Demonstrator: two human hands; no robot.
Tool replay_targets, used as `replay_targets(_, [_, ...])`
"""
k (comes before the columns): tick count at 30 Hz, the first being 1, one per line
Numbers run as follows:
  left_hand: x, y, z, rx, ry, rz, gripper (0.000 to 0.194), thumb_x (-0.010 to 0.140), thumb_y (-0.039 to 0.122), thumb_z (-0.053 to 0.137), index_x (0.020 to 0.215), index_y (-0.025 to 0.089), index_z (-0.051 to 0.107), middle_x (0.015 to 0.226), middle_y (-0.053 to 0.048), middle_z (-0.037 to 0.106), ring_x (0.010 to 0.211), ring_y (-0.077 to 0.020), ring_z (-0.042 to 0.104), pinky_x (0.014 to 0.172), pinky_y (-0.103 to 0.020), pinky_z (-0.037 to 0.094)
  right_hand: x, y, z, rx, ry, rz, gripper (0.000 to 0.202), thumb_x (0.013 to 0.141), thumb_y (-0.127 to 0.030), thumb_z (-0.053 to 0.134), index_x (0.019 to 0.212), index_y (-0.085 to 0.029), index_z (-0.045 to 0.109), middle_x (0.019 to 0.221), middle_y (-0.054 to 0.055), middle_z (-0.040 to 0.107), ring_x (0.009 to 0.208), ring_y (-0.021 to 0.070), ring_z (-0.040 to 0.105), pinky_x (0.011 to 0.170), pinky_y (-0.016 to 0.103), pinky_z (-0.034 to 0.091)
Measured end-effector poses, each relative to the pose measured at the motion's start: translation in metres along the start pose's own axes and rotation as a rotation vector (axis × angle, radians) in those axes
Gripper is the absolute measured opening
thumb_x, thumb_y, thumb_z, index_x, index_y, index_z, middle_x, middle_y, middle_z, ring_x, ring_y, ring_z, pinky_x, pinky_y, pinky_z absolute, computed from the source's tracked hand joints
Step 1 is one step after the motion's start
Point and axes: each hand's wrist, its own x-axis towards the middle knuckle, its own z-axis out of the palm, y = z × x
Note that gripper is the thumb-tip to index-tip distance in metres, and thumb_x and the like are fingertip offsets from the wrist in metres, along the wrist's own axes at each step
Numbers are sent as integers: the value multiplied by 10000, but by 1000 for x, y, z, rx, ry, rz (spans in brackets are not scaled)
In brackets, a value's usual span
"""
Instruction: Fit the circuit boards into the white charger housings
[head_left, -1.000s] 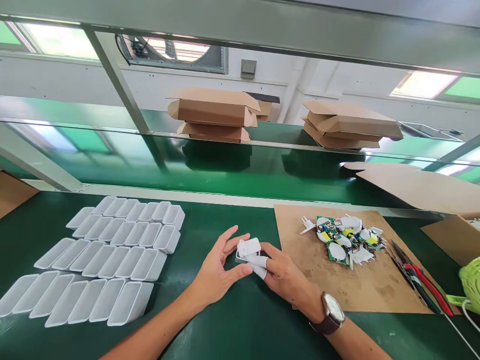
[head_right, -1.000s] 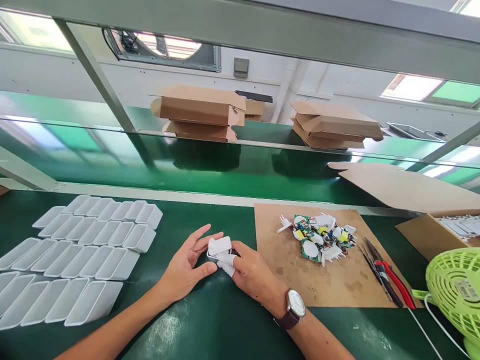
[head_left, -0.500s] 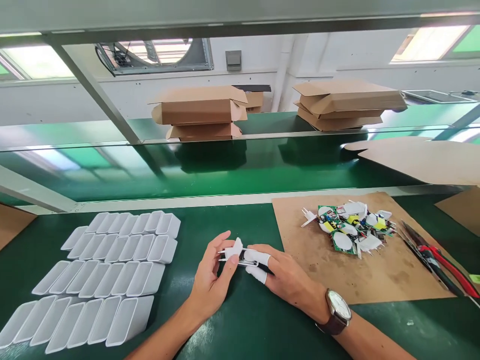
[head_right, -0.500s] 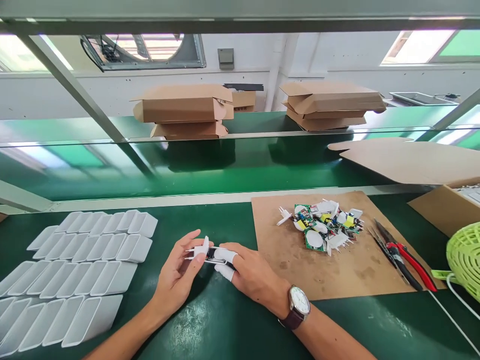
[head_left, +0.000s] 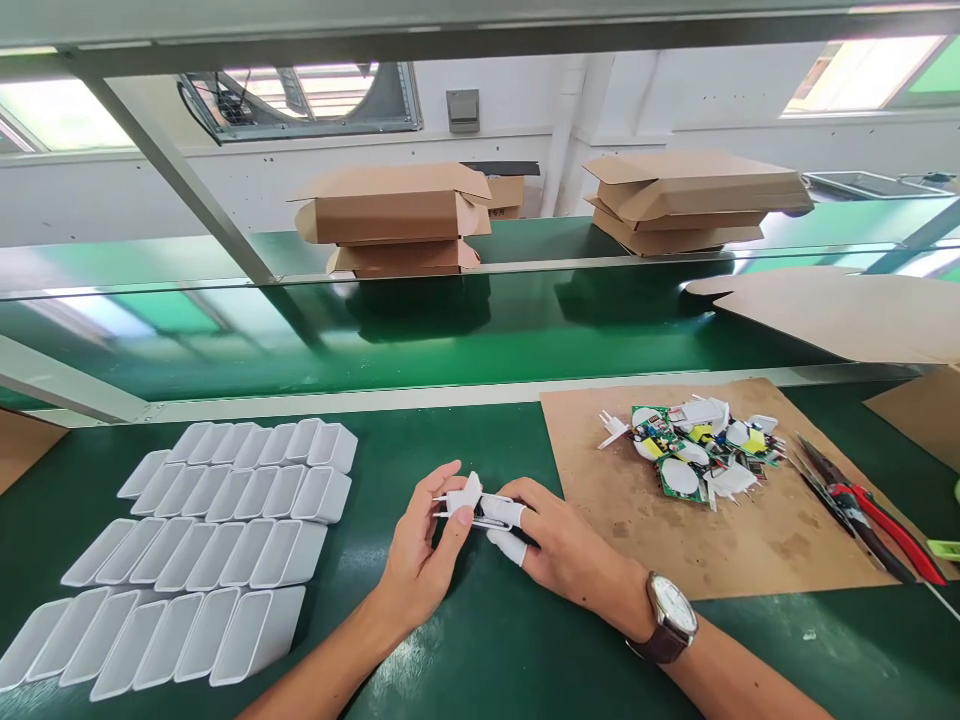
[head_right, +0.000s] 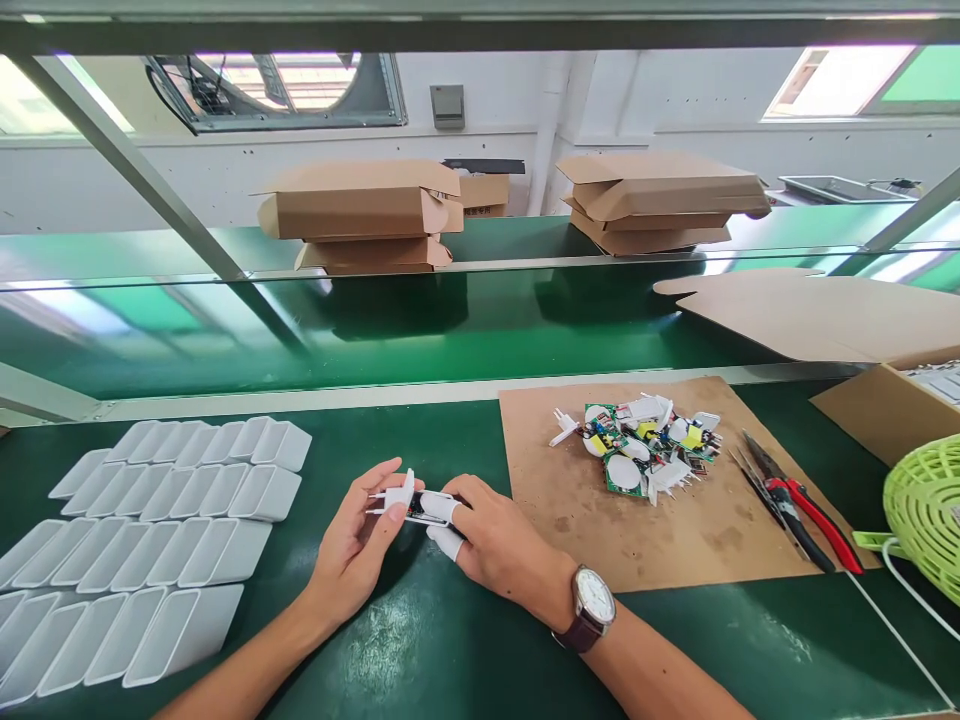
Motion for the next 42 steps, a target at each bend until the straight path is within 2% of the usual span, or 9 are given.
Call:
replay_targets(3, [1,-6,1,-15,-19,22,434,1021,403,579,1427,285,480,1196,-70,715,1026,-188,719,891,-342,599,1,2,3,113,24,28,274,1008,-187,562,1263,-255,637,1186,96,655,993,204,663,850,343,600])
replay_targets(6, [0,-13,3,10,-28,107,836,848,496,798,1531,305,356,1380,-117,611,1201,-265,664,1011,-430,569,5,1,6,411,136,166,257,1010,-315,588,1257,-267,643,1194,93,668,1026,215,671,902,377,596])
replay_targets(8, [-4,-16,6,97,-32,162,1003,751,461,889,1561,317,315,1454,-133,550,1283,-303,616,1057,-468,546,8,-3,7,704,155,333,315,992,-434,618,1258,-267,637,1151,80,698,1021,224,690,902,387,602])
replay_targets(12, [-11,-17,12,221,31,296,815,870,312,790,1552,318,345,1386,-119,609,1230,-273,649,989,-429,582,11,-9,6,1067,23,546,423,966,-581,611,1206,-236,658,1071,66,731,975,236,715,906,422,600])
replay_targets(17, [-9,-15,16,209,134,397,804,881,353,791,1554,311,353,1288,-97,685,1033,-218,710,847,-357,614,9,-10,10,1133,5,606,457,938,-624,628,1131,-212,676,1064,70,736,980,244,713,965,449,569])
replay_targets(28, [-9,-12,17,203,102,372,728,886,446,775,1497,302,406,1219,-96,707,878,-183,687,802,-365,605,9,-14,8,1086,-62,550,386,973,-562,576,1131,-223,671,1138,84,748,1056,253,711,921,419,596])
replay_targets(33, [-6,-6,13,247,82,416,714,907,402,756,1507,311,380,1215,-85,701,925,-198,685,827,-362,592,9,-12,10,1006,-17,531,374,1011,-518,513,1191,-226,663,1099,77,751,941,236,738,879,419,616])
replay_targets(38, [0,-8,8,493,136,411,677,899,283,739,1491,265,410,1270,-118,668,1155,-293,610,977,-468,537,11,-15,8,692,236,355,303,1025,-414,506,1243,-257,646,1172,78,732,997,217,715,900,385,611])
replay_targets(42, [11,-16,7,529,76,219,574,874,283,717,1409,233,514,1176,-106,670,1117,-302,605,951,-487,543,10,-9,-7,134,192,118,244,1030,-207,431,1069,-215,672,1122,95,735,986,202,697,886,345,575])
